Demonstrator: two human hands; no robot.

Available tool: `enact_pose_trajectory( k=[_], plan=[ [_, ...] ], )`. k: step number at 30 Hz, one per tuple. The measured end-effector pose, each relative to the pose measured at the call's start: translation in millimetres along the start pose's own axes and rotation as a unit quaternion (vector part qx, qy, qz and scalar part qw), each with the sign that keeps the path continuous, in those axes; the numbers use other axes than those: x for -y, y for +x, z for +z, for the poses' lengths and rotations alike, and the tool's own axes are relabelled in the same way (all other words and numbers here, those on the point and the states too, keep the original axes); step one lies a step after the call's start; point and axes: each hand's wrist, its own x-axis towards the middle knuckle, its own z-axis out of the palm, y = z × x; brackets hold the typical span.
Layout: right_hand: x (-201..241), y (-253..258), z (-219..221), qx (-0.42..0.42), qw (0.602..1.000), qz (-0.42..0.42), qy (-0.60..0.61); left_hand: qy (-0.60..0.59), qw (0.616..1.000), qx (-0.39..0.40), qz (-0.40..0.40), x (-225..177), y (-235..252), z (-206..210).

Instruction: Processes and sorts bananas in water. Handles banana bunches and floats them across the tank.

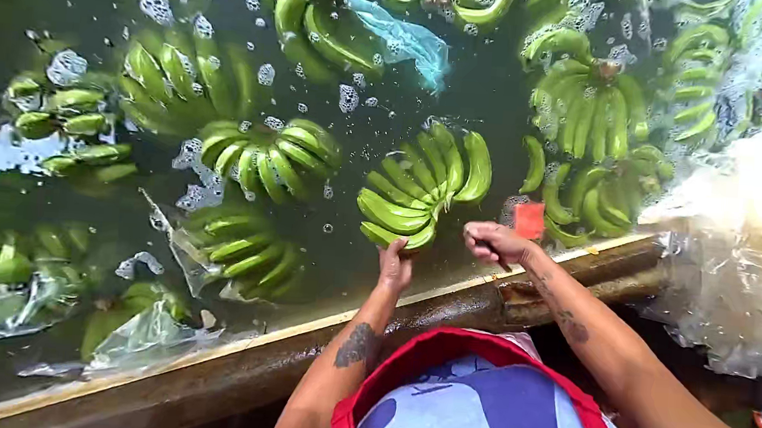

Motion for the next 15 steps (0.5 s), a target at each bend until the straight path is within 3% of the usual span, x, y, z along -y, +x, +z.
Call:
enact_pose_trajectory(
  k=[2,4,5,7,10,13,15],
  plan=[
    [9.3,3.0,-16.7,-0.147,0.973,-0.038,-0.172,0.097,0.995,0.003,-0.023,-17.4,14.6,-13.1],
    [17.6,22.3,-32.1,-0.244,0.872,-0.087,-0.415,0.224,0.973,-0.002,-0.051,-60.8,22.8,-2.5],
    [21.0,34.5,-33.8,-0.247,0.822,-0.115,-0.5,0.262,0.964,0.007,-0.048,-85.2,23.2,6.8],
    [26.2,64.7,-35.5,-0.202,0.776,-0.153,-0.578,0.272,0.961,0.054,-0.001,-130.4,23.4,24.8],
    [32.1,115.3,-40.7,-0.153,0.827,-0.058,-0.538,0.208,0.972,0.058,0.089,-180.4,22.2,46.6],
    [35.5,148.5,-36.3,-0.19,0.924,0.085,-0.321,0.225,0.96,0.023,0.167,-196.5,30.7,42.5],
    [28.9,160.2,-32.0,-0.195,0.95,0.148,-0.195,0.253,0.957,-0.01,0.144,-186.2,31.3,34.7]
  ],
)
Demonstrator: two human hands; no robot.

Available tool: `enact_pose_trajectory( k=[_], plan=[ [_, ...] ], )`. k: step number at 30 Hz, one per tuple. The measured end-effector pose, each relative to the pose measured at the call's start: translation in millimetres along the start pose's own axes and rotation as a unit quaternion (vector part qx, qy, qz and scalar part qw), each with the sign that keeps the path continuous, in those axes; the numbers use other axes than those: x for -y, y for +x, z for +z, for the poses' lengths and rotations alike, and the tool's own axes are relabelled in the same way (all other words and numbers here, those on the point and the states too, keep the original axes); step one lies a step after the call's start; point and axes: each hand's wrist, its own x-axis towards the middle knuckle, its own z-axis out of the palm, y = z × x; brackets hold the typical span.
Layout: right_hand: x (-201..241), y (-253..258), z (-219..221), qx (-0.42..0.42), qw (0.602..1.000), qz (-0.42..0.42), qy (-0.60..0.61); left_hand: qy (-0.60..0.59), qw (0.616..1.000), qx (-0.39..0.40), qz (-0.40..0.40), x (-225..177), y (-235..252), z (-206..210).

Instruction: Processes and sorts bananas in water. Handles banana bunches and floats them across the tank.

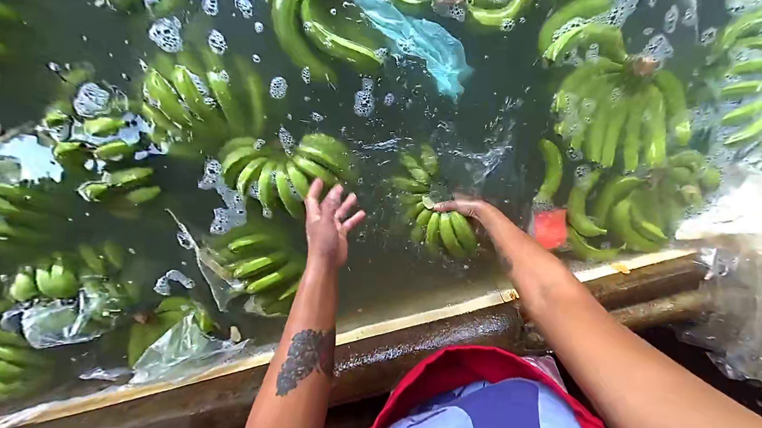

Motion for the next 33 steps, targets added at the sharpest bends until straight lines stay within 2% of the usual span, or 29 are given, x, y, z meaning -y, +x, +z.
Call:
enact_pose_trajectory(
  k=[2,4,7,9,12,15,17,19,22,25,28,31,33],
  plan=[
    [-16.9,26.2,14.2,0.005,0.995,0.022,0.099,0.025,0.998,-0.011,-0.063,26.9,-7.7,-2.3],
    [-31.6,33.8,30.2,-0.023,0.983,0.022,0.183,0.06,0.991,-0.009,-0.119,58.0,-24.4,-8.7],
    [-52.5,-4.9,32.1,-0.047,0.968,-0.061,0.24,0.114,0.983,0.014,-0.142,90.7,-61.2,-26.9],
    [-74.4,-67.2,18.6,-0.042,0.942,-0.157,0.295,0.131,0.982,0.032,-0.135,102.8,-89.9,-39.4],
    [-114.7,-186.8,-2.0,-0.07,0.891,-0.231,0.384,0.172,0.977,0.055,-0.117,109.7,-134.4,-53.2],
    [-198.1,-278.1,-21.7,-0.112,0.854,-0.319,0.395,0.228,0.967,0.088,-0.074,115.7,-164.0,-57.7],
    [-253.5,-342.7,-16.7,-0.212,0.836,-0.329,0.386,0.272,0.953,0.129,-0.029,113.0,-178.1,-54.1],
    [-299.6,-399.0,-1.7,-0.345,0.792,-0.312,0.396,0.309,0.935,0.172,0.014,109.6,-186.0,-49.8],
    [-399.9,-436.7,25.8,-0.524,0.702,-0.243,0.417,0.351,0.91,0.215,0.054,104.8,-193.5,-46.7],
    [-505.4,-463.1,79.9,-0.648,0.639,-0.076,0.408,0.408,0.876,0.243,0.087,100.0,-193.5,-56.1],
    [-598.2,-489.5,159.7,-0.669,0.607,0.13,0.41,0.455,0.85,0.247,0.095,91.9,-192.0,-65.4],
    [-671.9,-495.6,227.9,-0.65,0.552,0.288,0.436,0.47,0.84,0.252,0.098,91.1,-193.6,-67.8],
    [-713.1,-488.7,277.3,-0.592,0.555,0.376,0.446,0.478,0.828,0.278,0.097,93.5,-202.2,-66.6]
  ],
)
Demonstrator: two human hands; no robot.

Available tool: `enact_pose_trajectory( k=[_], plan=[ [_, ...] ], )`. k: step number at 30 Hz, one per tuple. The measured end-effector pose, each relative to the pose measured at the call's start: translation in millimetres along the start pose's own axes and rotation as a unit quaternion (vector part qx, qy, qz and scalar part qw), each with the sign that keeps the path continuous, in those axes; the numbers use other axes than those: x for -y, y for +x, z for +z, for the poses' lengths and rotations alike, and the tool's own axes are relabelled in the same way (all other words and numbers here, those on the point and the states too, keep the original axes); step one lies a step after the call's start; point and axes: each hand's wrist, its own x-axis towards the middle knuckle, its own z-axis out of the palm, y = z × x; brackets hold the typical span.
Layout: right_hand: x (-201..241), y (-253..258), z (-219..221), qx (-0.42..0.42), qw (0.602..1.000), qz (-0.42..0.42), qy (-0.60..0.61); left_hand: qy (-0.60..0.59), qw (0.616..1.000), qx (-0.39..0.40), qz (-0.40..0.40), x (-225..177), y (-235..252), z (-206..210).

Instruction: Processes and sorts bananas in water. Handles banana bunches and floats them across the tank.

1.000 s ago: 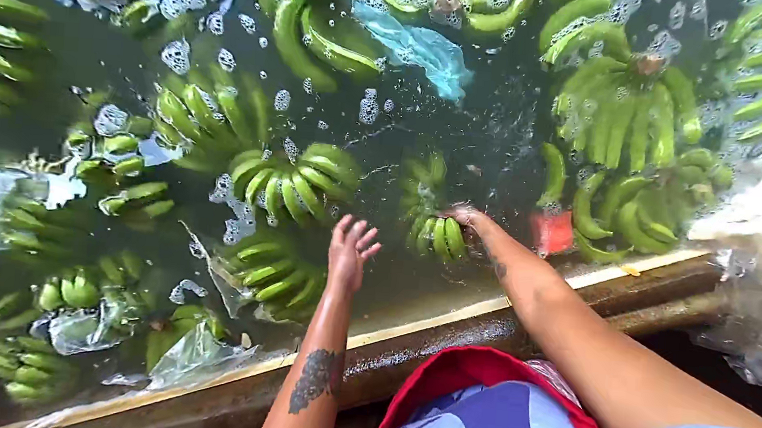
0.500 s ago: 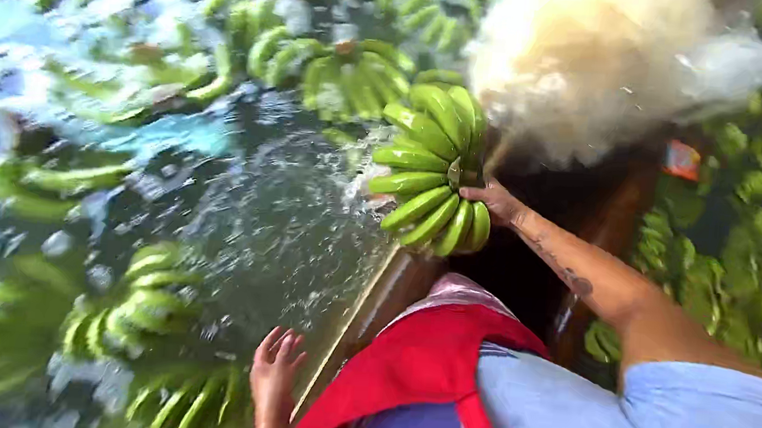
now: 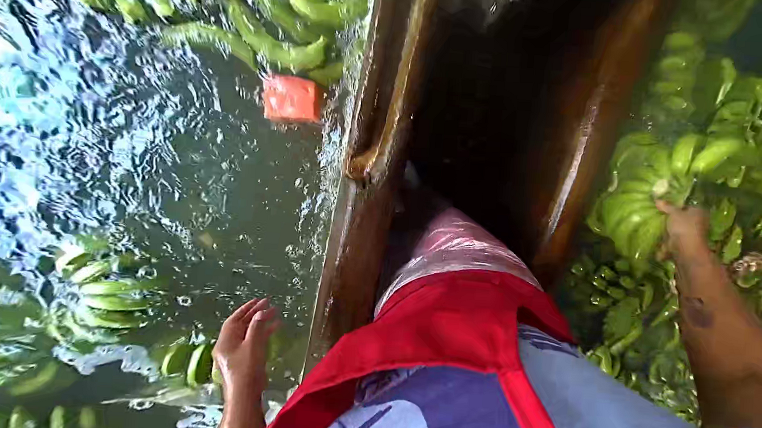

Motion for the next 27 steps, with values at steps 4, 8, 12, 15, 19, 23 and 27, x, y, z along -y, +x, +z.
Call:
enact_pose_trajectory(
  k=[4,8,12,15,19,23,27],
  plan=[
    [-53.6,18.6,-1.8,0.002,0.99,0.025,-0.135,0.009,0.997,0.077,0.029,-14.8,-15.8,28.7],
    [37.8,-4.6,45.6,0.116,0.981,-0.137,-0.07,0.036,0.995,0.088,0.026,-9.8,-25.7,53.3],
    [175.7,-89.8,114.2,0.244,0.899,-0.348,-0.108,0.031,0.996,0.081,0.022,1.6,-21.6,60.6],
    [265.0,-156.3,181.2,0.315,0.769,-0.526,-0.182,-0.018,0.999,0.046,0.006,11.2,-8.3,55.4],
    [355.6,-266.7,241.8,0.345,0.586,-0.689,-0.249,-0.095,0.995,-0.022,-0.017,25.2,19.7,34.8],
    [417.9,-333.7,287.2,0.365,0.513,-0.708,-0.32,-0.223,0.965,-0.114,-0.078,15.5,54.0,9.6],
    [468.9,-384.5,330.4,0.353,0.464,-0.69,-0.429,-0.256,0.917,-0.271,-0.141,17.6,125.7,-34.3]
  ],
)
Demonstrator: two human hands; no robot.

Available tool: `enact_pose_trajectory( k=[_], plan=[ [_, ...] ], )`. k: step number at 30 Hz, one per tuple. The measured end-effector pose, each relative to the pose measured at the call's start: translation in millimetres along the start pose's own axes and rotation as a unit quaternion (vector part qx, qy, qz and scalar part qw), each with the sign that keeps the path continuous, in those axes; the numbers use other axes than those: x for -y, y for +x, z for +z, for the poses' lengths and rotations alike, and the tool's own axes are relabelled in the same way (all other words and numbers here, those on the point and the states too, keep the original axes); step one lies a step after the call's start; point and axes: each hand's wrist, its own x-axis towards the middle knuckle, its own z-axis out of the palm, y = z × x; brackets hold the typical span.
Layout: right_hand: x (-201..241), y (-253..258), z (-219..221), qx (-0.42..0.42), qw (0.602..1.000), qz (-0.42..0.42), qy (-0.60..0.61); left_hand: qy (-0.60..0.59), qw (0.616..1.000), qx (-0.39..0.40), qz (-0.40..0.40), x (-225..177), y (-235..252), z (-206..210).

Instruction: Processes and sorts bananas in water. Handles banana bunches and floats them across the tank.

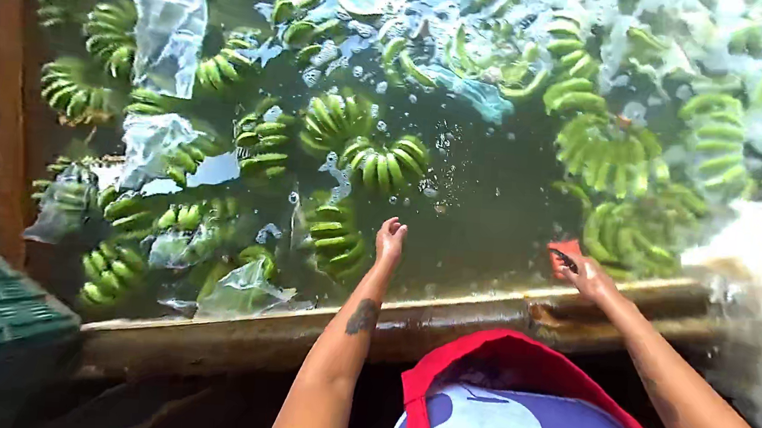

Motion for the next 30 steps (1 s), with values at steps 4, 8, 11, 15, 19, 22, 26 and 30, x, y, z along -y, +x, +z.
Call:
enact_pose_trajectory(
  k=[4,8,11,15,19,22,26,30],
  plan=[
    [0.2,67.6,-22.3,0.033,0.99,0.099,-0.094,0.048,0.981,-0.183,-0.043,-34.9,106.2,4.4],
    [-30.3,112.6,-10.5,0.131,0.958,0.216,-0.137,0.053,0.946,-0.293,-0.129,-51.9,186.7,39.6],
    [-43.9,123.2,21.8,0.168,0.942,0.259,-0.131,-0.016,0.949,-0.299,-0.093,-44.7,200.2,51.8],
    [-43.5,112.8,52.9,0.13,0.96,0.22,-0.117,-0.084,0.96,-0.259,-0.059,-33.0,216.9,34.3],
    [-28.9,108.1,51.1,0.093,0.967,0.224,-0.076,0.095,0.973,-0.179,-0.111,-73.2,242.0,11.6],
    [-21.5,112.7,60.2,0.122,0.951,0.262,-0.111,0.136,0.974,-0.107,-0.147,-102.5,248.8,11.3],
    [-6.0,118.7,72.3,0.145,0.95,0.249,-0.117,0.012,0.983,-0.145,-0.109,-96.3,222.6,47.0],
    [1.0,133.6,68.7,0.116,0.973,0.201,-0.001,-0.136,0.973,-0.166,-0.08,-30.4,138.8,100.3]
  ],
)
